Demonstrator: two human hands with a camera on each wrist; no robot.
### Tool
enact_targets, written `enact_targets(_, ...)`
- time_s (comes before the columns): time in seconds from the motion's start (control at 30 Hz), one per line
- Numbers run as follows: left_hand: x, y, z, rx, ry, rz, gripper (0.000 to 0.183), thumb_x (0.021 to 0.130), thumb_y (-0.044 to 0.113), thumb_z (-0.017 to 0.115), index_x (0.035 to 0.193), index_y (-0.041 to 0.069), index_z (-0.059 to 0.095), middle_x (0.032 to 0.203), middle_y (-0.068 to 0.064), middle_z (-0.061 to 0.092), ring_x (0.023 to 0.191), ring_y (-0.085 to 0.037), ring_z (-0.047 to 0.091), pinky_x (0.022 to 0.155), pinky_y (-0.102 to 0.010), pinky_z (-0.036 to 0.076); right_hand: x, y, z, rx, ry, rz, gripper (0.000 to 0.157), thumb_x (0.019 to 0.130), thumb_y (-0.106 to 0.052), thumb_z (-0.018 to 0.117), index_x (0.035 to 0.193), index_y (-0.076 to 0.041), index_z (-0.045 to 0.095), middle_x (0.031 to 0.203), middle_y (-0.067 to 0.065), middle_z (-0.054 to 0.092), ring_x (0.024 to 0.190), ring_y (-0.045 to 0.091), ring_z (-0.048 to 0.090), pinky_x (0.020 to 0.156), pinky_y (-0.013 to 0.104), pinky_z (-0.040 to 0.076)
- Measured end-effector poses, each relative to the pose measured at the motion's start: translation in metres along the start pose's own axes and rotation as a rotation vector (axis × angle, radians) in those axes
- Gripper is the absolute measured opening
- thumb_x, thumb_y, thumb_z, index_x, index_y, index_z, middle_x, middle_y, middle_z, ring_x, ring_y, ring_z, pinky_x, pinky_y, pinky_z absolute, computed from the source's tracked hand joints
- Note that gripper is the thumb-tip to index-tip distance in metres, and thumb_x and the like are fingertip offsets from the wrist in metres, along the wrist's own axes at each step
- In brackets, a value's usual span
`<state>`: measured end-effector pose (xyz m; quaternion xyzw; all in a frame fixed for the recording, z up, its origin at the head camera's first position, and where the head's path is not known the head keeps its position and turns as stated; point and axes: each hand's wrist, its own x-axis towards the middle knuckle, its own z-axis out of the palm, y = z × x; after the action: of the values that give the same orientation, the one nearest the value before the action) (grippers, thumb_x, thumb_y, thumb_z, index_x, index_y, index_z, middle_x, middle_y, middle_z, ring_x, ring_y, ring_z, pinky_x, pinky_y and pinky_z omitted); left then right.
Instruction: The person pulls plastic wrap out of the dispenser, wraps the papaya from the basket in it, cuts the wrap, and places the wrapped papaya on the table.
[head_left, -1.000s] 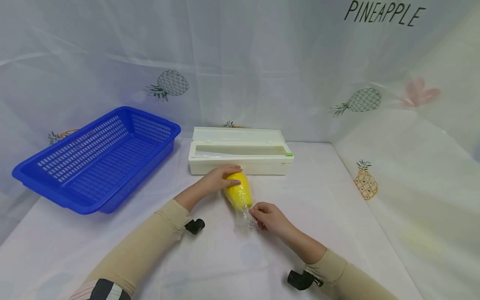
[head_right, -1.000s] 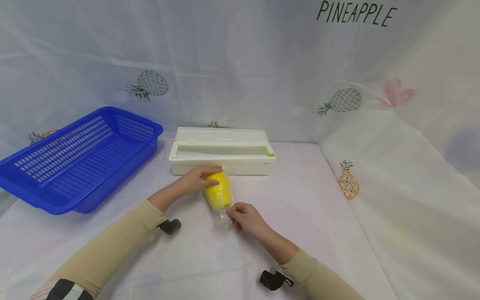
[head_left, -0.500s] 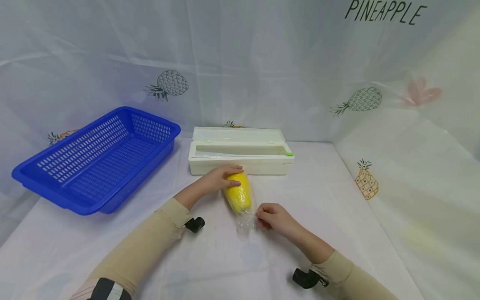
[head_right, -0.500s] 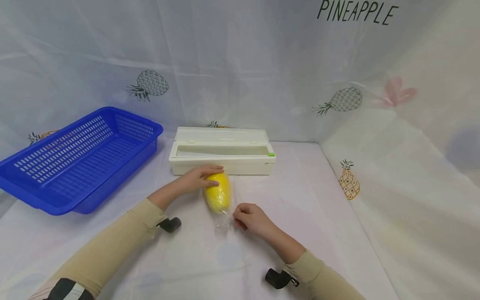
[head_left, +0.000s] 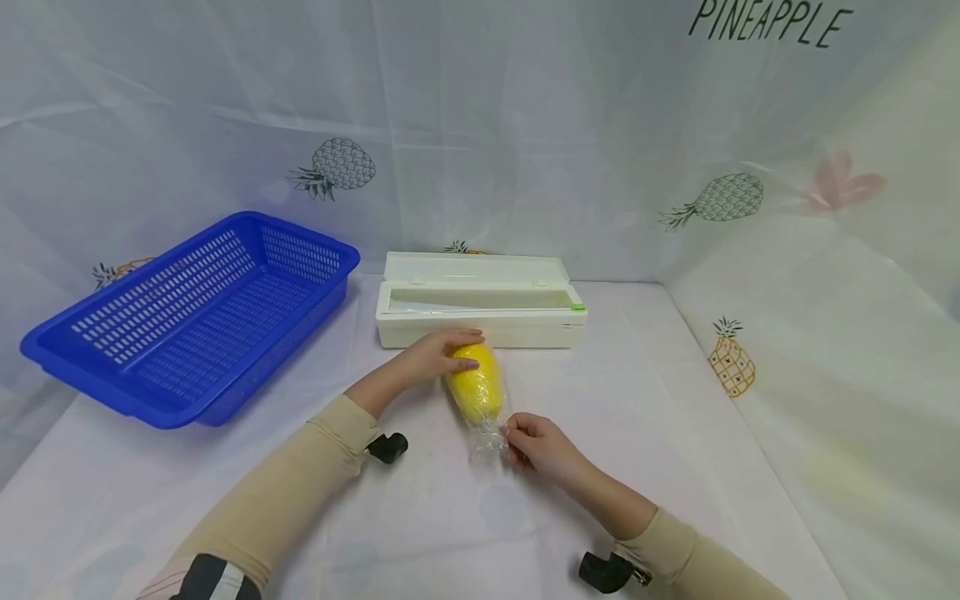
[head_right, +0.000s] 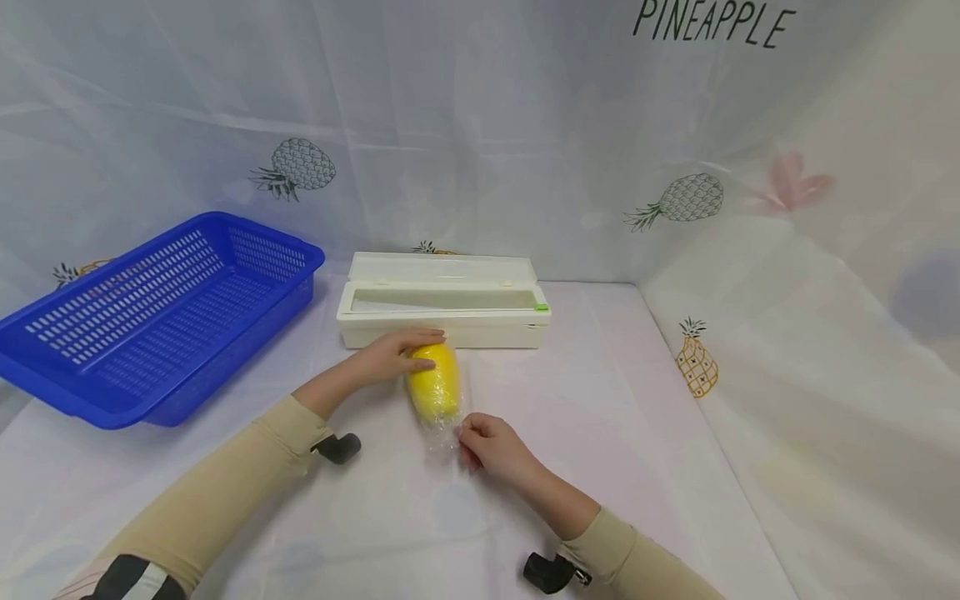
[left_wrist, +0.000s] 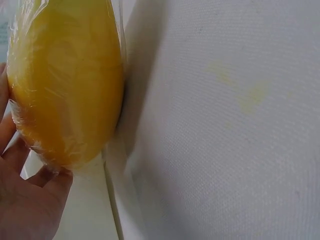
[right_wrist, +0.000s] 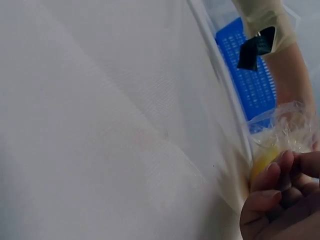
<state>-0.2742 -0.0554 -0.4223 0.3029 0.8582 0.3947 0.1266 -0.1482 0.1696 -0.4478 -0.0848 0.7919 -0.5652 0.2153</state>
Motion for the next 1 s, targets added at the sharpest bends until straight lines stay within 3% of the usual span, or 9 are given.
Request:
enact_targets(0.23, -0.004, 0.001, -0.002, -0.010, -0.016, 0.019, 0.051, 0.092, 0.019, 0.069, 0.138, 0.003, 0.054, 0.150, -0.010, 0.041, 0.141, -0.030, 0.030, 0.116, -0.045, 0.021, -0.004, -0.004, -0.008, -0.071, -0.094, -0.069, 0.028, 0.102, -0.016, 0.048, 0.081, 0.002, 0.053, 0.062, 0.003, 0.050, 0.054, 0.013, 0.041, 0.049, 0.022, 0.036)
enact_targets(0.4, -0.007, 0.000, -0.003, -0.036, -0.003, -0.006, 0.052, 0.092, 0.019, 0.069, 0.139, 0.005, 0.053, 0.151, -0.008, 0.041, 0.142, -0.028, 0.029, 0.115, -0.044, 0.022, -0.005, -0.006, -0.007, -0.096, -0.108, -0.039, 0.040, 0.104, -0.027, 0.047, 0.078, 0.003, 0.055, 0.060, 0.003, 0.054, 0.051, 0.012, 0.041, 0.045, 0.020, 0.032)
enact_targets(0.7, -0.004, -0.004, -0.005, -0.066, 0.001, 0.020, 0.048, 0.094, 0.017, 0.067, 0.138, 0.004, 0.054, 0.150, -0.008, 0.042, 0.141, -0.028, 0.030, 0.115, -0.043, 0.023, -0.008, -0.009, -0.001, -0.090, -0.095, -0.078, 0.027, 0.101, -0.009, 0.048, 0.077, 0.001, 0.054, 0.061, 0.002, 0.053, 0.054, 0.013, 0.039, 0.049, 0.020, 0.033)
enact_targets(0.9, -0.002, -0.004, -0.006, -0.061, -0.030, 0.036, 0.048, 0.094, 0.018, 0.066, 0.138, 0.004, 0.054, 0.150, -0.009, 0.041, 0.140, -0.029, 0.032, 0.115, -0.044, 0.024, -0.008, -0.009, -0.009, -0.089, -0.189, -0.064, 0.030, 0.102, -0.012, 0.048, 0.076, 0.002, 0.054, 0.059, 0.001, 0.054, 0.054, 0.012, 0.040, 0.051, 0.020, 0.034)
enact_targets(1.0, -0.002, -0.004, -0.006, -0.065, -0.027, 0.017, 0.047, 0.095, 0.018, 0.066, 0.138, 0.004, 0.054, 0.151, -0.010, 0.041, 0.140, -0.030, 0.033, 0.114, -0.044, 0.025, -0.008, -0.009, -0.014, -0.065, -0.188, -0.072, 0.032, 0.103, -0.014, 0.046, 0.076, 0.003, 0.054, 0.059, 0.003, 0.054, 0.054, 0.014, 0.042, 0.050, 0.020, 0.033)
